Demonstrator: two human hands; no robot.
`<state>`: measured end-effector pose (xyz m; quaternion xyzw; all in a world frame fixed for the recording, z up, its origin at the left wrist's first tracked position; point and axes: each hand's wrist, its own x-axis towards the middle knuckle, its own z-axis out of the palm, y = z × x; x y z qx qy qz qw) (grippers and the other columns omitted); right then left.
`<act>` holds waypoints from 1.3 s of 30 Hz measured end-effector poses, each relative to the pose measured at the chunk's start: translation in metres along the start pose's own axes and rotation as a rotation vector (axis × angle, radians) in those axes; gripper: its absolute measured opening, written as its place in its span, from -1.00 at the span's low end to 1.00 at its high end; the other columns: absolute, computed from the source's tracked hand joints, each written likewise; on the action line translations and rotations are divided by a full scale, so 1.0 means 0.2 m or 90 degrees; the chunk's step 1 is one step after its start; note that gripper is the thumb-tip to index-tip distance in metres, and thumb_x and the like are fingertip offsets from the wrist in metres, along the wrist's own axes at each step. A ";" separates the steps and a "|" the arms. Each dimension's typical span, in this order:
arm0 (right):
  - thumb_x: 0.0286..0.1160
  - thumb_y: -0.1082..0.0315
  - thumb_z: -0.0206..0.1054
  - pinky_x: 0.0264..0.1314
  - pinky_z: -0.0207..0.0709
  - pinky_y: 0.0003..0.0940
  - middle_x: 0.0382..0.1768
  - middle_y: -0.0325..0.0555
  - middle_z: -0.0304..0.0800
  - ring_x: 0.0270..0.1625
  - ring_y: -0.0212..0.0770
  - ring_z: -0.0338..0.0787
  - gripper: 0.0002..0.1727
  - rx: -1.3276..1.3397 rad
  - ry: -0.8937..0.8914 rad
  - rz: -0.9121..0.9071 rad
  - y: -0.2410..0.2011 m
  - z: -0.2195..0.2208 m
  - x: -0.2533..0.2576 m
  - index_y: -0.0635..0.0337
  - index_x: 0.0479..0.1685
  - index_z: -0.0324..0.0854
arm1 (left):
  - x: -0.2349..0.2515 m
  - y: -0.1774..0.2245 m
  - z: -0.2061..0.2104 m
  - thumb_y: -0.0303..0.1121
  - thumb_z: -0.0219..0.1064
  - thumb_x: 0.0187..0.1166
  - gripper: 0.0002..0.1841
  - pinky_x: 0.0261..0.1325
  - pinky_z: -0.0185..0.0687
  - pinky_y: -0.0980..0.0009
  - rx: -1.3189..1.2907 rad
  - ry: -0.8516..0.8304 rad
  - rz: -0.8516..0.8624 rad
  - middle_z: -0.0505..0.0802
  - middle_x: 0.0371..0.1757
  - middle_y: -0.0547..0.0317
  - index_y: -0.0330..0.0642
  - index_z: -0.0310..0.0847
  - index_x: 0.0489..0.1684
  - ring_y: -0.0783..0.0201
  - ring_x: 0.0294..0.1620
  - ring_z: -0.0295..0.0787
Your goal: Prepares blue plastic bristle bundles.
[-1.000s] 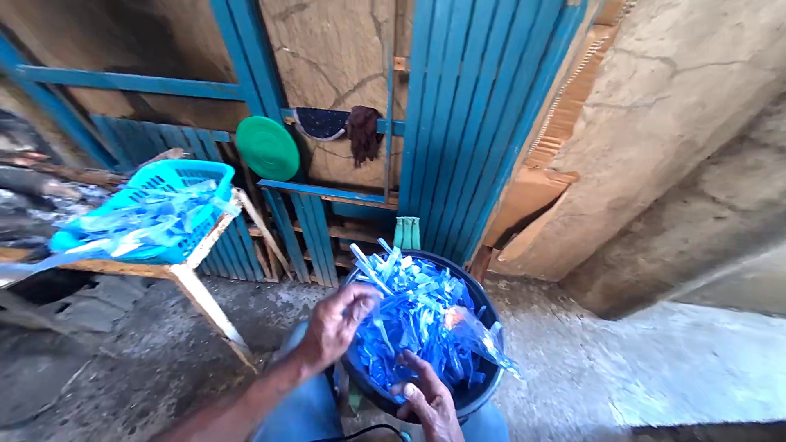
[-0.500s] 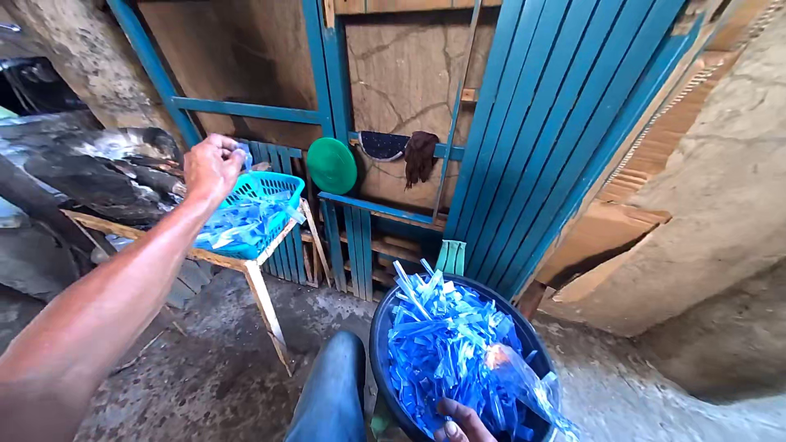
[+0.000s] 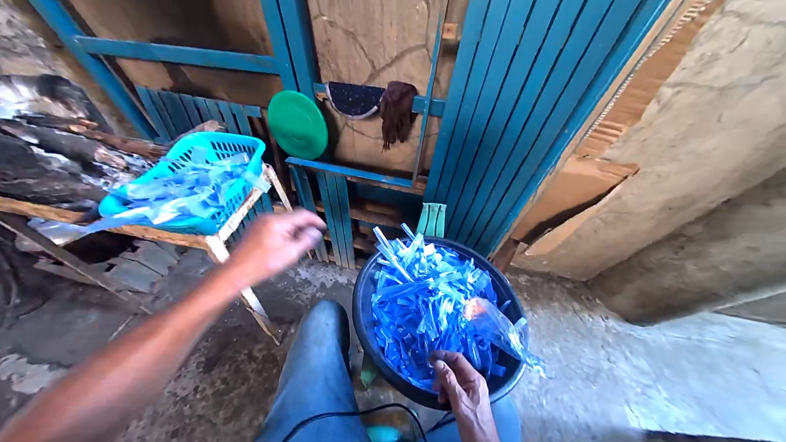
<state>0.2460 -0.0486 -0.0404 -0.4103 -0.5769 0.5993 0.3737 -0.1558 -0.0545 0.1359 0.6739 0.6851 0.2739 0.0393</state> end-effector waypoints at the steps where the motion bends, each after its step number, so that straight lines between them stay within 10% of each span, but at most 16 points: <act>1: 0.63 0.36 0.25 -0.47 0.66 -0.41 -0.35 -0.10 0.83 -0.48 -0.29 0.76 -0.75 -0.025 0.010 -0.008 0.01 -0.01 0.01 0.29 0.08 0.72 | -0.02 0.06 0.19 -0.17 0.23 0.74 -0.69 0.24 0.74 -0.03 -0.050 -0.114 0.036 0.90 0.08 0.06 -0.12 0.82 0.13 0.15 0.07 0.87; 6: 0.62 0.32 0.26 -0.41 0.69 -0.44 -0.32 -0.17 0.85 -0.48 -0.37 0.76 -0.74 -0.144 0.031 0.013 0.02 -0.04 0.05 0.25 0.10 0.72 | -0.03 0.33 0.96 -0.20 0.21 0.74 -0.69 0.24 0.54 -0.35 0.079 -0.558 0.109 0.88 0.07 -0.19 -0.19 0.82 0.07 -0.25 0.22 0.78; 12: 0.63 0.38 0.25 -0.40 0.70 -0.47 -0.31 -0.15 0.85 -0.46 -0.38 0.78 -0.78 -0.117 0.066 0.002 0.02 -0.04 0.03 0.28 0.04 0.73 | 0.06 0.41 1.39 -0.30 0.25 0.67 -0.72 0.25 0.52 -0.35 0.177 -0.644 0.031 0.83 0.16 -0.29 -0.32 0.74 0.07 -0.31 0.28 0.73; 18: 0.66 0.36 0.20 -0.43 0.73 -0.41 -0.32 -0.11 0.86 -0.45 -0.29 0.81 -0.76 -0.045 0.110 -0.010 0.03 -0.06 0.02 0.28 0.03 0.74 | 0.10 0.47 1.40 -0.16 0.03 0.74 -0.60 0.19 0.60 -0.24 0.104 -0.531 -0.105 0.84 0.11 -0.22 -0.29 0.71 0.03 -0.20 0.25 0.77; 22: 0.66 0.40 0.20 -0.43 0.70 -0.45 -0.32 -0.11 0.85 -0.46 -0.31 0.79 -0.78 -0.020 0.110 -0.008 0.03 -0.05 0.03 0.30 0.01 0.73 | 0.06 0.48 1.43 0.32 0.10 0.65 -0.26 0.25 0.57 -0.27 0.086 -0.561 -0.165 0.83 0.13 -0.26 -0.33 0.72 0.03 -0.21 0.27 0.77; 26: 0.64 0.40 0.21 -0.42 0.70 -0.46 -0.33 -0.12 0.84 -0.46 -0.33 0.78 -0.79 -0.018 0.098 -0.017 0.04 -0.05 0.03 0.31 -0.02 0.73 | 0.05 0.44 1.46 -0.05 0.18 0.70 -0.58 0.19 0.58 -0.25 0.019 -0.535 -0.179 0.85 0.06 -0.21 -0.28 0.72 0.00 -0.17 0.21 0.78; 35: 0.64 0.41 0.22 -0.42 0.68 -0.48 -0.34 -0.14 0.84 -0.47 -0.36 0.76 -0.80 -0.022 0.089 -0.031 0.06 -0.04 0.03 0.30 -0.02 0.73 | 0.12 0.36 1.31 -0.12 0.10 0.75 -0.62 0.22 0.60 -0.21 -0.003 -0.453 -0.181 0.86 0.08 -0.15 -0.18 0.72 0.15 -0.12 0.21 0.79; 39: 0.65 0.40 0.21 -0.40 0.71 -0.45 -0.32 -0.13 0.85 -0.45 -0.34 0.79 -0.78 -0.040 0.083 -0.029 0.06 -0.05 0.03 0.30 0.01 0.73 | 0.12 0.28 1.40 -0.11 0.40 0.62 -0.35 0.52 0.42 -0.35 -0.065 -0.582 -0.056 0.72 0.47 -0.19 -0.12 0.39 0.70 -0.22 0.49 0.64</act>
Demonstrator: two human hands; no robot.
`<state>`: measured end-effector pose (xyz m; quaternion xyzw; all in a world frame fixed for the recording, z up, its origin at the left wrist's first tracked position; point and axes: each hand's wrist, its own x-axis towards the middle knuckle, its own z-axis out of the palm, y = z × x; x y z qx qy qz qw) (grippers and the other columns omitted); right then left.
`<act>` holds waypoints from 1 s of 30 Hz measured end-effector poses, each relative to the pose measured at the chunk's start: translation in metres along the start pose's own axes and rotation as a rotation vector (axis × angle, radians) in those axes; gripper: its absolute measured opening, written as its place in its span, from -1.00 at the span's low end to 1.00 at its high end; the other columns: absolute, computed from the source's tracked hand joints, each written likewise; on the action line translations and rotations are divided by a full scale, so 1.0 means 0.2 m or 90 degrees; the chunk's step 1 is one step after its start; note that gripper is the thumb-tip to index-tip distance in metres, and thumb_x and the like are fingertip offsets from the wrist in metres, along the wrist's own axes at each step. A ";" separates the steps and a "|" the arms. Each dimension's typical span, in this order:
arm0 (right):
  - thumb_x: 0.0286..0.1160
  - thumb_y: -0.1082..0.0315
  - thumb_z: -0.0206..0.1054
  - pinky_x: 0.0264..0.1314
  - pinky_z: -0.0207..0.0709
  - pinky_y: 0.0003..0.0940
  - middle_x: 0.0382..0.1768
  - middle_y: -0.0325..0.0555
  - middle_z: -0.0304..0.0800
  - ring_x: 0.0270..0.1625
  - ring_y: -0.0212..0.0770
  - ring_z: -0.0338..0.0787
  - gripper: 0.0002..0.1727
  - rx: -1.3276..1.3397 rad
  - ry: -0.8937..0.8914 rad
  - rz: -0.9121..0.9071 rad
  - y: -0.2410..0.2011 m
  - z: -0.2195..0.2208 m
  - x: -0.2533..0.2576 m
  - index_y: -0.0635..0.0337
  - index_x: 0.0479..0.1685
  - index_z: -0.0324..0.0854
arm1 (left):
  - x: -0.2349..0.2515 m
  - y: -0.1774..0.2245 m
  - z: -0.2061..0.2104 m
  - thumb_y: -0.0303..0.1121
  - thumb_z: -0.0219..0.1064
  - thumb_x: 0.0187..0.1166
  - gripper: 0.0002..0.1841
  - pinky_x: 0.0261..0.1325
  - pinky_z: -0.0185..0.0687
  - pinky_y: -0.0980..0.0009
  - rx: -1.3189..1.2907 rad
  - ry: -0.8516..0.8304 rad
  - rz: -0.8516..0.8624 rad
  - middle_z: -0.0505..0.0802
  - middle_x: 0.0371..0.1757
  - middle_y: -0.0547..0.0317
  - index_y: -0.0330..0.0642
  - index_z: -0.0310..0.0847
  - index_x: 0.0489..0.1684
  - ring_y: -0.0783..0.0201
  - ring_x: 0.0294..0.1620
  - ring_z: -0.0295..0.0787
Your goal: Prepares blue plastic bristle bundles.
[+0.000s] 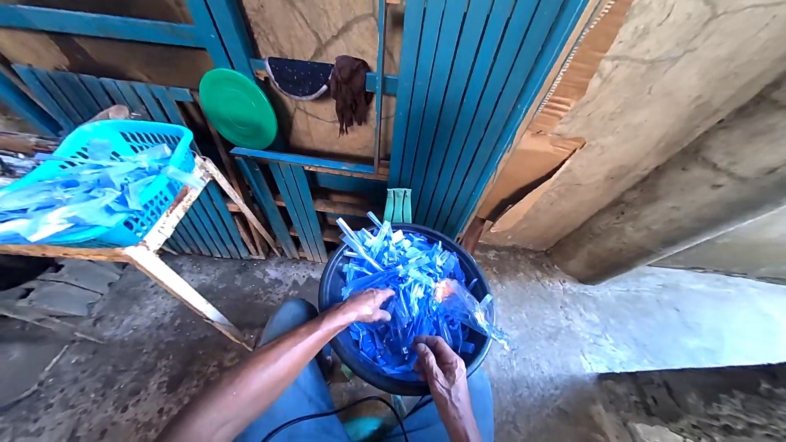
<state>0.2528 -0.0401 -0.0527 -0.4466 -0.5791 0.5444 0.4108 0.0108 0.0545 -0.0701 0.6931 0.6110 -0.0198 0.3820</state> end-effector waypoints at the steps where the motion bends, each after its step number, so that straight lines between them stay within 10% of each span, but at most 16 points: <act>1: 0.65 0.40 0.21 -0.40 0.72 -0.45 -0.31 -0.13 0.85 -0.45 -0.34 0.79 -0.78 0.001 0.001 -0.002 0.00 0.00 0.00 0.30 0.02 0.73 | -0.01 0.01 0.02 -0.12 0.40 0.63 -0.37 0.50 0.42 -0.36 0.041 -0.020 0.002 0.73 0.45 -0.21 -0.16 0.42 0.67 -0.23 0.48 0.64; 5: 0.66 0.39 0.20 -0.40 0.72 -0.46 -0.29 -0.14 0.87 -0.44 -0.34 0.80 -0.77 0.001 0.016 -0.006 0.00 -0.01 -0.01 0.28 0.02 0.74 | -0.10 0.15 0.09 -0.23 0.17 0.73 -0.67 0.21 0.57 -0.30 0.216 0.022 -0.011 0.85 0.07 -0.29 -0.31 0.68 0.13 -0.29 0.19 0.78; 13: 0.65 0.41 0.21 -0.43 0.67 -0.49 -0.38 -0.17 0.83 -0.48 -0.37 0.76 -0.79 0.004 0.011 -0.021 0.01 0.00 -0.01 0.29 -0.01 0.74 | -0.05 0.20 0.21 -0.45 0.13 0.70 -0.75 0.15 0.58 -0.26 0.344 -0.088 0.083 0.85 0.06 -0.26 -0.32 0.71 0.11 -0.28 0.16 0.79; 25: 0.67 0.39 0.20 -0.47 0.68 -0.40 -0.30 -0.06 0.83 -0.47 -0.27 0.77 -0.75 0.069 0.031 -0.017 -0.02 -0.02 0.03 0.32 0.07 0.72 | -0.33 0.23 -0.21 -0.17 0.27 0.69 -0.67 0.43 0.49 -0.04 -0.009 0.027 0.267 0.81 0.16 -0.10 -0.25 0.82 -0.02 -0.03 0.32 0.67; 30: 0.70 0.36 0.23 -0.36 0.76 -0.38 0.21 0.00 0.82 -0.33 -0.29 0.83 -0.54 0.081 -0.123 -0.126 -0.17 0.00 0.11 0.31 0.54 0.51 | -0.41 0.33 -0.29 -0.15 0.26 0.71 -0.67 0.18 0.61 -0.12 0.026 -0.010 0.301 0.86 -0.09 -0.05 -0.25 0.81 -0.10 0.01 0.02 0.80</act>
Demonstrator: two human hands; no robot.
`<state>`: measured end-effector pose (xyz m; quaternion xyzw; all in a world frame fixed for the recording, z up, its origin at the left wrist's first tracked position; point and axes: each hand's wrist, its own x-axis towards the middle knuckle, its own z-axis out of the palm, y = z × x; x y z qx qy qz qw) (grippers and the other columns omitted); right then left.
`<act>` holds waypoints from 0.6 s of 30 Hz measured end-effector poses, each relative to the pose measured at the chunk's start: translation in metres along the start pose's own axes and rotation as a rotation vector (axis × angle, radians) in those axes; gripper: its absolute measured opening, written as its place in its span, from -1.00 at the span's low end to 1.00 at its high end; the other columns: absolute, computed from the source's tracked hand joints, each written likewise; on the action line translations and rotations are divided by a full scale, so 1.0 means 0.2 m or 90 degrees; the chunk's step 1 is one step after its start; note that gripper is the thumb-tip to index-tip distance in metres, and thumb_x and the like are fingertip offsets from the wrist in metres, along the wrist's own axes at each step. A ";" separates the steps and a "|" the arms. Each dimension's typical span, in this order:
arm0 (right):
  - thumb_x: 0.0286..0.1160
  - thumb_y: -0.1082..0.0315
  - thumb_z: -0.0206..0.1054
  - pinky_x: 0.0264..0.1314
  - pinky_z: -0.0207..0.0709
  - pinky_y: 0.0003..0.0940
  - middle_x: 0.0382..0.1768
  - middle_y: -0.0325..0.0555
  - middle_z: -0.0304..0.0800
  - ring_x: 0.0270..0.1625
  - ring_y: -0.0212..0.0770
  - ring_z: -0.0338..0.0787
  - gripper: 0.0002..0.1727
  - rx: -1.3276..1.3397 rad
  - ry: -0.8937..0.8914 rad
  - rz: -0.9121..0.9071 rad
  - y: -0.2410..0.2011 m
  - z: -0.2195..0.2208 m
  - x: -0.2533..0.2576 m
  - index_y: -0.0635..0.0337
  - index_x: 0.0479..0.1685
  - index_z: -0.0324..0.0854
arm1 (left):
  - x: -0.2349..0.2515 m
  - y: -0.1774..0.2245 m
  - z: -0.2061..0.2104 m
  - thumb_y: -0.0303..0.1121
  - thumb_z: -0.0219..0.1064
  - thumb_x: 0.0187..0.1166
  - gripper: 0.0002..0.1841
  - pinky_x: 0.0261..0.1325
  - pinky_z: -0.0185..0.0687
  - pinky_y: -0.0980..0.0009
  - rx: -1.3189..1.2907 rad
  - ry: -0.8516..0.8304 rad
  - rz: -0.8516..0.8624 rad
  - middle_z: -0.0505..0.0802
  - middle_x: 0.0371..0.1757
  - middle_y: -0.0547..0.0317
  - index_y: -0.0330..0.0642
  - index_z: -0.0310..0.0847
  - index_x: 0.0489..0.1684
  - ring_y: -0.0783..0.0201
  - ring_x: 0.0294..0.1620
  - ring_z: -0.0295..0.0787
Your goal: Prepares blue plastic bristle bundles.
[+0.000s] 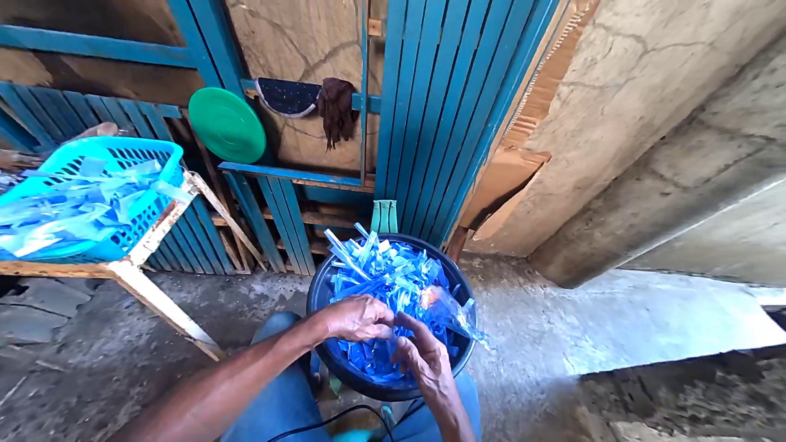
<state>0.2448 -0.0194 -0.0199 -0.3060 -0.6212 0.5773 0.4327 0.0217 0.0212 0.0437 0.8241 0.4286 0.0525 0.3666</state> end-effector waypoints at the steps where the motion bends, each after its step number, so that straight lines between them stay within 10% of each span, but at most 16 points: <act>1: 0.68 0.33 0.28 -0.35 0.77 -0.37 0.20 -0.02 0.82 -0.34 -0.30 0.83 -0.49 -0.004 -0.024 0.013 -0.02 0.00 0.03 0.29 0.58 0.47 | 0.00 0.01 0.00 -0.14 0.24 0.72 -0.66 0.09 0.60 -0.12 -0.003 0.007 -0.006 0.84 -0.18 -0.04 -0.26 0.79 -0.16 0.02 -0.07 0.79; 7: 0.60 0.31 0.38 -0.39 0.68 -0.46 -0.19 -0.15 0.87 -0.43 -0.40 0.75 -0.56 -0.043 -0.069 0.065 0.00 -0.03 0.09 0.29 0.40 0.61 | 0.00 -0.01 0.01 -0.08 0.24 0.74 -0.59 -0.19 0.55 0.16 -0.115 0.037 -0.048 0.72 -0.43 0.08 -0.29 0.72 -0.29 0.25 -0.40 0.63; 11: 0.71 0.28 0.25 -0.58 0.50 -0.54 -0.50 -0.25 0.71 -0.62 -0.46 0.57 -0.73 -0.039 -0.016 0.052 0.04 -0.01 0.08 0.30 0.03 0.74 | -0.04 -0.02 0.08 -0.06 0.21 0.76 -0.62 -0.48 0.53 0.56 -0.516 0.149 -0.060 0.61 -0.67 0.45 -0.08 0.66 -0.44 0.53 -0.67 0.52; 15: 0.78 0.31 0.10 -0.57 0.56 -0.47 -0.42 -0.05 0.75 -0.60 -0.34 0.62 -0.69 0.154 0.076 0.097 0.05 0.01 0.05 0.38 -0.01 0.66 | -0.10 0.00 0.23 -0.07 -0.05 0.89 -0.59 -0.58 0.59 0.49 -0.772 0.311 -0.191 0.69 -0.57 0.29 -0.18 0.65 0.02 0.42 -0.69 0.56; 18: 0.77 0.30 0.06 -0.51 0.61 -0.45 -0.39 -0.05 0.77 -0.55 -0.33 0.67 -0.71 0.238 0.094 0.087 0.07 0.02 0.03 0.33 -0.08 0.62 | -0.14 0.05 0.41 0.03 -0.04 0.87 -0.51 -0.59 0.51 0.52 -0.732 0.189 -0.309 0.90 -0.25 0.24 -0.12 0.75 0.03 0.44 -0.59 0.65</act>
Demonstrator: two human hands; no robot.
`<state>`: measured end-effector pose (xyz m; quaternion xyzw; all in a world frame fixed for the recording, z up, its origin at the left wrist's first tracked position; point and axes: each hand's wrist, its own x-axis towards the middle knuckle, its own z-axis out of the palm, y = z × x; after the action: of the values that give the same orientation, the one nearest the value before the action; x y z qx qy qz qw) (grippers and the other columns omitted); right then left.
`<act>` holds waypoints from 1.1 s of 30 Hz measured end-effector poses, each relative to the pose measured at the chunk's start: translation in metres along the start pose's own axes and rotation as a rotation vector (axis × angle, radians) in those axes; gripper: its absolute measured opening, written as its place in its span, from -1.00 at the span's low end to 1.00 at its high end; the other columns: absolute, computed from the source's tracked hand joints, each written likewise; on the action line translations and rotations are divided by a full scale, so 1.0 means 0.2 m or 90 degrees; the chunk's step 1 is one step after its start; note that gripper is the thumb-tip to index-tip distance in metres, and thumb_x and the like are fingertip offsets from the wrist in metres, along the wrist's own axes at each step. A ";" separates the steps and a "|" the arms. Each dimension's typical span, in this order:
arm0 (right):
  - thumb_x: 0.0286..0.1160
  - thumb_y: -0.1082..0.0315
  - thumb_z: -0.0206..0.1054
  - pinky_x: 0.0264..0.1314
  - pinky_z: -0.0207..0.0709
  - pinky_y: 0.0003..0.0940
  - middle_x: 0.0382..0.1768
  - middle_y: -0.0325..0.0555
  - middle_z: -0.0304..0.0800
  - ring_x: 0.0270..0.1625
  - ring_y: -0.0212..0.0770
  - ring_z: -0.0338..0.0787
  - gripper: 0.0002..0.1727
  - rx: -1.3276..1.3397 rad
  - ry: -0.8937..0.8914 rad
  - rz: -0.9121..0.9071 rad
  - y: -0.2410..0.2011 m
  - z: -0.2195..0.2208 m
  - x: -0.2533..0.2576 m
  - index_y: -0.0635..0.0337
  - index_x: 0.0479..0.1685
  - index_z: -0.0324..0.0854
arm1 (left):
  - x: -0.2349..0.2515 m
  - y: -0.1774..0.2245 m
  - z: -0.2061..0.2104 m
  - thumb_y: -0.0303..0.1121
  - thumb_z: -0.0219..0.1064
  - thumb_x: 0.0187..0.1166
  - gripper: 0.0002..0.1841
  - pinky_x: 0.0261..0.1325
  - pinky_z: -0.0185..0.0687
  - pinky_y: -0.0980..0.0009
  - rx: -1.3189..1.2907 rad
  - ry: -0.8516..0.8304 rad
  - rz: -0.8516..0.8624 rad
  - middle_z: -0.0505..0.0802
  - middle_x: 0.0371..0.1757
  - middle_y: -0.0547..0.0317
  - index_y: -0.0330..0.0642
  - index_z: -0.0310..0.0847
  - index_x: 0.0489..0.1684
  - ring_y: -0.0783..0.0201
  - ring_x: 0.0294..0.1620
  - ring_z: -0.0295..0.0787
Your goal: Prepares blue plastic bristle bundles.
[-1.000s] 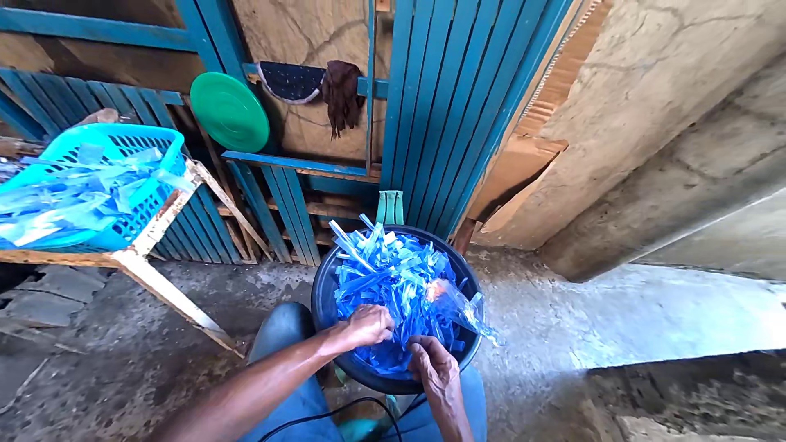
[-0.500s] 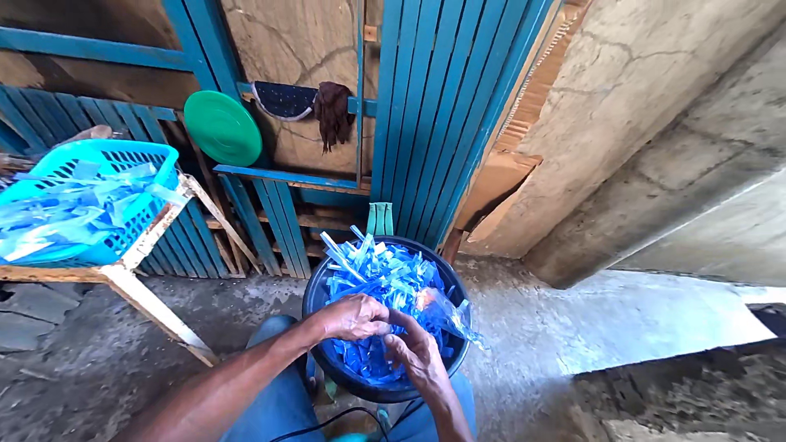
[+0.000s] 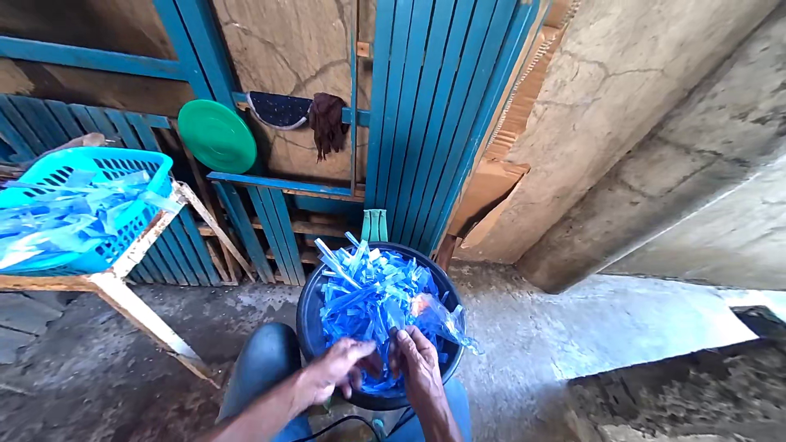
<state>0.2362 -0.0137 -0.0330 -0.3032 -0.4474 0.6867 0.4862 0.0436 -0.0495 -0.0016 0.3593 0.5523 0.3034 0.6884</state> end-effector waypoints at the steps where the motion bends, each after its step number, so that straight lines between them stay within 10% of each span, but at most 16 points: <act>1: 0.76 0.30 0.06 -0.50 0.61 -0.45 -0.39 -0.06 0.76 -0.55 -0.33 0.67 -0.72 0.008 -0.009 -0.009 0.01 0.00 -0.01 0.32 -0.09 0.61 | -0.01 -0.03 0.04 0.09 -0.08 0.87 -0.46 -0.59 0.52 0.52 -0.010 -0.014 -0.028 0.94 -0.20 0.25 -0.11 0.76 0.05 0.43 -0.57 0.70; 4: 0.77 0.28 0.08 -0.52 0.58 -0.45 -0.42 -0.07 0.75 -0.56 -0.34 0.65 -0.71 -0.009 -0.050 -0.023 0.05 0.03 -0.06 0.31 -0.09 0.64 | 0.00 -0.05 0.11 0.14 -0.08 0.86 -0.44 -0.65 0.44 0.52 -0.130 0.024 -0.082 0.89 -0.33 0.23 -0.09 0.76 -0.02 0.40 -0.63 0.63; 8: 0.77 0.25 0.12 -0.51 0.58 -0.43 -0.47 -0.09 0.75 -0.55 -0.33 0.67 -0.71 -0.066 -0.077 -0.016 0.10 0.06 -0.14 0.29 -0.09 0.65 | 0.05 -0.06 0.16 -0.31 0.12 0.82 -0.76 -0.72 0.30 0.57 -0.256 0.125 -0.041 0.65 -0.63 0.26 -0.11 0.61 -0.28 0.45 -0.75 0.42; 13: 0.80 0.19 0.12 -0.48 0.62 -0.45 -0.38 -0.08 0.76 -0.53 -0.35 0.67 -0.67 -0.001 -0.053 -0.031 0.09 0.06 -0.22 0.29 -0.01 0.68 | 0.08 -0.07 0.11 -0.26 0.11 0.85 -0.76 -0.55 0.53 0.48 -0.276 0.158 0.020 0.79 -0.38 0.16 -0.19 0.61 0.14 0.36 -0.57 0.64; 21: 0.81 0.38 0.05 -0.34 0.79 -0.42 0.02 0.01 0.87 -0.32 -0.30 0.86 -0.66 -0.297 0.004 -0.164 -0.07 -0.02 -0.22 0.34 0.22 0.71 | 0.05 -0.02 -0.03 -0.30 0.19 0.81 -0.80 -0.56 0.55 0.54 0.016 0.111 0.144 0.70 -0.48 0.31 -0.20 0.70 -0.05 0.43 -0.61 0.59; 24: 0.64 0.32 0.30 -0.33 0.68 -0.51 -0.28 -0.15 0.77 -0.41 -0.43 0.71 -0.75 -0.511 0.034 -0.222 -0.06 -0.07 -0.20 0.19 0.05 0.85 | 0.02 0.01 -0.05 -0.27 0.25 0.76 -0.82 -0.49 0.58 0.54 0.163 0.092 0.174 0.73 -0.43 0.32 -0.17 0.70 -0.09 0.47 -0.55 0.63; 29: 0.55 0.13 0.44 -0.58 0.63 -0.39 -0.68 -0.23 0.68 -0.70 -0.36 0.65 -0.71 -0.452 0.004 0.062 -0.16 -0.07 -0.24 0.20 -0.31 0.75 | 0.00 0.04 -0.09 -0.20 0.26 0.73 -0.72 -0.16 0.67 0.32 0.404 0.060 0.190 0.81 -0.18 0.11 -0.23 0.75 0.03 0.33 -0.32 0.71; 33: 0.59 0.04 0.40 -0.47 0.64 -0.43 -0.56 -0.28 0.70 -0.57 -0.38 0.69 -0.65 -0.231 -0.124 0.074 -0.12 -0.10 -0.26 0.14 -0.34 0.62 | -0.01 0.06 -0.09 -0.15 0.21 0.75 -0.69 -0.12 0.67 0.22 0.479 0.098 0.174 0.81 -0.19 0.08 -0.17 0.76 0.01 0.25 -0.30 0.72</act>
<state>0.2812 -0.0533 -0.0201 -0.3434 -0.5905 0.6478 0.3373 0.0264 -0.0415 0.0059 0.6325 0.6218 0.1946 0.4188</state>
